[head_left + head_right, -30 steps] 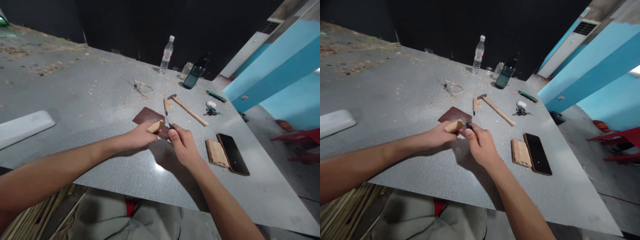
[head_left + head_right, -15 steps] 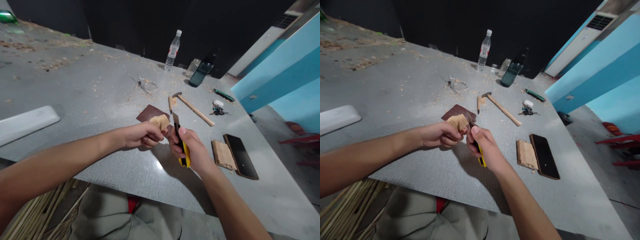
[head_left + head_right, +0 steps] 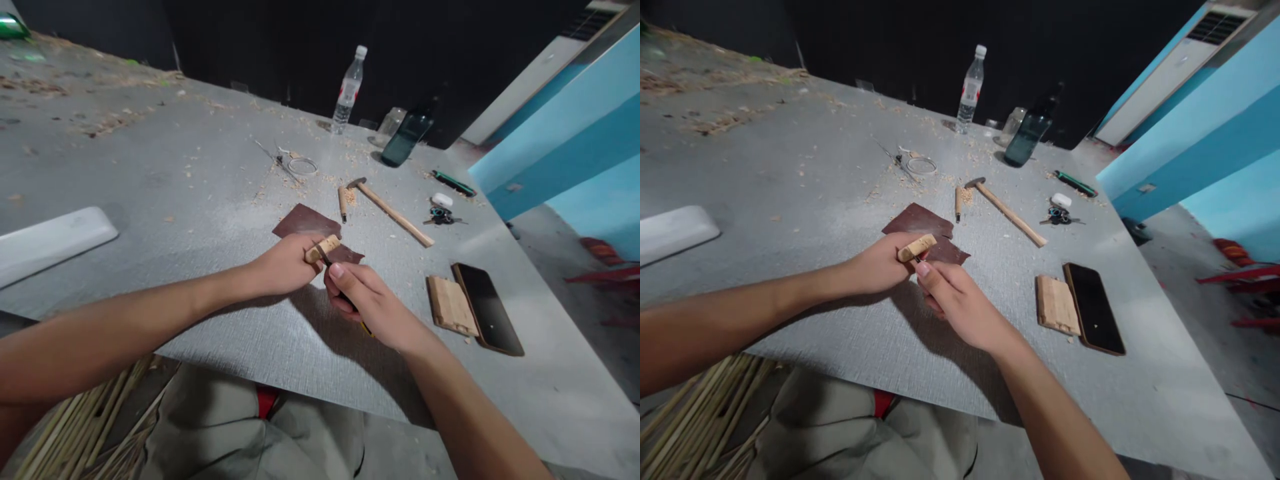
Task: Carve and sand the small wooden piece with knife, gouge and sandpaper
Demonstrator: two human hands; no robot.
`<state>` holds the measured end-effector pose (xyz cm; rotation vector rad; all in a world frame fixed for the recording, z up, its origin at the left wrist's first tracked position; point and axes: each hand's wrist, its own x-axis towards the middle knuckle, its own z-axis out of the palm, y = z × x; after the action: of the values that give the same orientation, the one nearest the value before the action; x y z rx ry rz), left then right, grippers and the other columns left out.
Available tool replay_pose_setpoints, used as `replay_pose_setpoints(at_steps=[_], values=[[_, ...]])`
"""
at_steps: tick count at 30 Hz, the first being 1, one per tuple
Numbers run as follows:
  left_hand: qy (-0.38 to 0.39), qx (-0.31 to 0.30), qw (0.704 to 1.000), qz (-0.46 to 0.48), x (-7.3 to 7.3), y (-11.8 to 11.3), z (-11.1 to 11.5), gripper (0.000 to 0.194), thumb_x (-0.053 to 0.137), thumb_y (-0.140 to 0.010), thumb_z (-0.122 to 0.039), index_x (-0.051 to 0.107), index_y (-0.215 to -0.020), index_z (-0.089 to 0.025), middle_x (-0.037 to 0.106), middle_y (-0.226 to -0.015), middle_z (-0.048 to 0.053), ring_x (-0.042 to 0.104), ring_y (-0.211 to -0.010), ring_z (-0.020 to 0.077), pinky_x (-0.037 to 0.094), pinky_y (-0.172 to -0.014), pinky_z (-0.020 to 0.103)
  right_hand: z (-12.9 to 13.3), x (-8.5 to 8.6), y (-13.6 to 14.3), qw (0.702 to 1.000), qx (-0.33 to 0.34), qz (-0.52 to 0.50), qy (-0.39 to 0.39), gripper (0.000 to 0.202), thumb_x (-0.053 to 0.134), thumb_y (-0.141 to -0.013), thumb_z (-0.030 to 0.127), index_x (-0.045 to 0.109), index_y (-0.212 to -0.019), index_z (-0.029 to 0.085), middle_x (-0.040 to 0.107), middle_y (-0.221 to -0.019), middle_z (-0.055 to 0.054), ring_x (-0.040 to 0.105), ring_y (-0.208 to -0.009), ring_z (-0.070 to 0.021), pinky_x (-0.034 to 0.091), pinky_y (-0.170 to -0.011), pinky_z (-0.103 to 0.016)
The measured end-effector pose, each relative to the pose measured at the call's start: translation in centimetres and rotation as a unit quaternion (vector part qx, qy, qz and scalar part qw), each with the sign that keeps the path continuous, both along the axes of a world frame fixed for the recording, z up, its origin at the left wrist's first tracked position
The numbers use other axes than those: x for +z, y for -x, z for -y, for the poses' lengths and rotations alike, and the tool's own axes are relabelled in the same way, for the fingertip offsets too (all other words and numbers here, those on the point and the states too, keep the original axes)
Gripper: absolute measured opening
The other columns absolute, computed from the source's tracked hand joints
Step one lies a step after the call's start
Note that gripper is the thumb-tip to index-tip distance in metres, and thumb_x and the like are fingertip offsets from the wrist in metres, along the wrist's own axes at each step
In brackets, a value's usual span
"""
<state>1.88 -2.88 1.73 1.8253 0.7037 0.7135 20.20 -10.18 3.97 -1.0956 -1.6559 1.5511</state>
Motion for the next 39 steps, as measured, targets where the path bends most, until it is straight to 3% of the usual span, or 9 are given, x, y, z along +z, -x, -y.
replay_pose_setpoints(at_steps=[4, 8, 16, 21, 25, 28, 32, 34, 39], values=[[-0.072, 0.065, 0.995, -0.037, -0.1, 0.4, 0.4, 0.014, 0.052, -0.074, -0.007, 0.048, -0.076, -0.021, 0.056, -0.074, -0.003, 0.05, -0.071, 0.014, 0.034, -0.064, 0.03, 0.0, -0.2, -0.2, 0.989, -0.021, 0.087, -0.115, 0.049, 0.04, -0.112, 0.058, 0.042, -0.077, 0.024, 0.04, -0.063, 0.006, 0.035, -0.055, -0.0105, 0.03, -0.055, -0.028], [-0.045, 0.06, 0.997, 0.027, -0.3, -0.2, 0.5, 0.009, 0.053, -0.076, -0.01, 0.052, -0.076, -0.019, 0.059, -0.078, -0.002, 0.053, -0.076, 0.0145, 0.04, -0.07, 0.029, -0.4, -0.4, -0.5, 0.961, -0.035, 0.173, -0.214, 0.044, 0.039, -0.113, 0.054, 0.051, -0.085, 0.023, 0.047, -0.066, 0.005, 0.041, -0.059, -0.0126, 0.031, -0.061, -0.03], [0.144, 0.033, 0.984, 0.103, -0.5, -1.7, 0.9, 0.019, 0.062, -0.074, -0.023, 0.046, -0.065, -0.02, 0.042, -0.061, -0.005, 0.035, -0.057, 0.0083, 0.029, -0.053, 0.025, -0.9, 0.7, -1.4, 0.905, -0.071, 0.321, -0.271, 0.038, 0.041, -0.112, 0.048, 0.062, -0.097, 0.02, 0.055, -0.068, 0.002, 0.047, -0.059, -0.0157, 0.026, -0.062, -0.031], [0.33, -0.017, 0.941, 0.076, -0.2, -1.5, 0.5, 0.03, 0.063, -0.063, -0.018, 0.034, -0.066, -0.023, 0.027, -0.051, -0.01, 0.02, -0.044, 0.0046, 0.016, -0.043, 0.023, -1.0, 0.9, -1.5, 0.855, -0.082, 0.432, -0.276, 0.041, 0.038, -0.112, 0.05, 0.061, -0.096, 0.021, 0.061, -0.07, -0.002, 0.054, -0.063, -0.0196, 0.024, -0.061, -0.031], [0.399, -0.099, 0.911, 0.035, 0.5, -0.9, -0.1, 0.028, 0.06, -0.063, -0.018, 0.033, -0.068, -0.025, 0.02, -0.05, -0.011, 0.013, -0.042, 0.0047, 0.011, -0.042, 0.024, -1.0, 0.7, -1.3, 0.81, -0.092, 0.505, -0.286, 0.048, 0.033, -0.112, 0.056, 0.062, -0.1, 0.021, 0.066, -0.073, -0.006, 0.057, -0.062, -0.022, 0.022, -0.06, -0.032], [0.36, -0.104, 0.927, 0.013, 1.2, -0.3, -0.2, 0.022, 0.058, -0.061, -0.016, 0.041, -0.072, -0.024, 0.027, -0.053, -0.01, 0.018, -0.044, 0.006, 0.014, -0.043, 0.024, -1.8, 0.4, -2.6, 0.803, -0.145, 0.502, -0.287, 0.051, 0.03, -0.11, 0.06, 0.061, -0.096, 0.021, 0.063, -0.069, -0.006, 0.053, -0.058, -0.0214, 0.023, -0.058, -0.032], [0.192, -0.092, 0.977, -0.026, 1.2, 0.3, -0.2, 0.014, 0.057, -0.066, -0.013, 0.049, -0.075, -0.021, 0.046, -0.065, -0.004, 0.039, -0.057, 0.0098, 0.028, -0.052, 0.025, -3.2, 0.1, -5.5, 0.765, -0.345, 0.449, -0.308, 0.052, 0.031, -0.107, 0.065, 0.05, -0.079, 0.025, 0.052, -0.061, -0.003, 0.045, -0.055, -0.0195, 0.024, -0.057, -0.033], [0.138, -0.031, 0.99, -0.027, 0.8, 0.4, -0.6, 0.011, 0.055, -0.069, -0.013, 0.048, -0.074, -0.02, 0.046, -0.066, -0.004, 0.04, -0.06, 0.0107, 0.029, -0.056, 0.027, -3.3, 0.1, -5.5, 0.801, -0.349, 0.369, -0.317, 0.051, 0.032, -0.108, 0.064, 0.046, -0.077, 0.026, 0.051, -0.062, -0.001, 0.046, -0.056, -0.0182, 0.028, -0.057, -0.032], [0.04, 0.008, 0.999, 0.001, 0.0, 0.4, -1.7, 0.005, 0.051, -0.074, -0.015, 0.048, -0.073, -0.02, 0.051, -0.07, -0.002, 0.045, -0.068, 0.0132, 0.034, -0.065, 0.029, -1.3, 0.0, -1.1, 0.911, -0.155, 0.256, -0.285, 0.046, 0.04, -0.11, 0.058, 0.054, -0.084, 0.023, 0.05, -0.063, 0.003, 0.044, -0.055, -0.0142, 0.032, -0.057, -0.03]])
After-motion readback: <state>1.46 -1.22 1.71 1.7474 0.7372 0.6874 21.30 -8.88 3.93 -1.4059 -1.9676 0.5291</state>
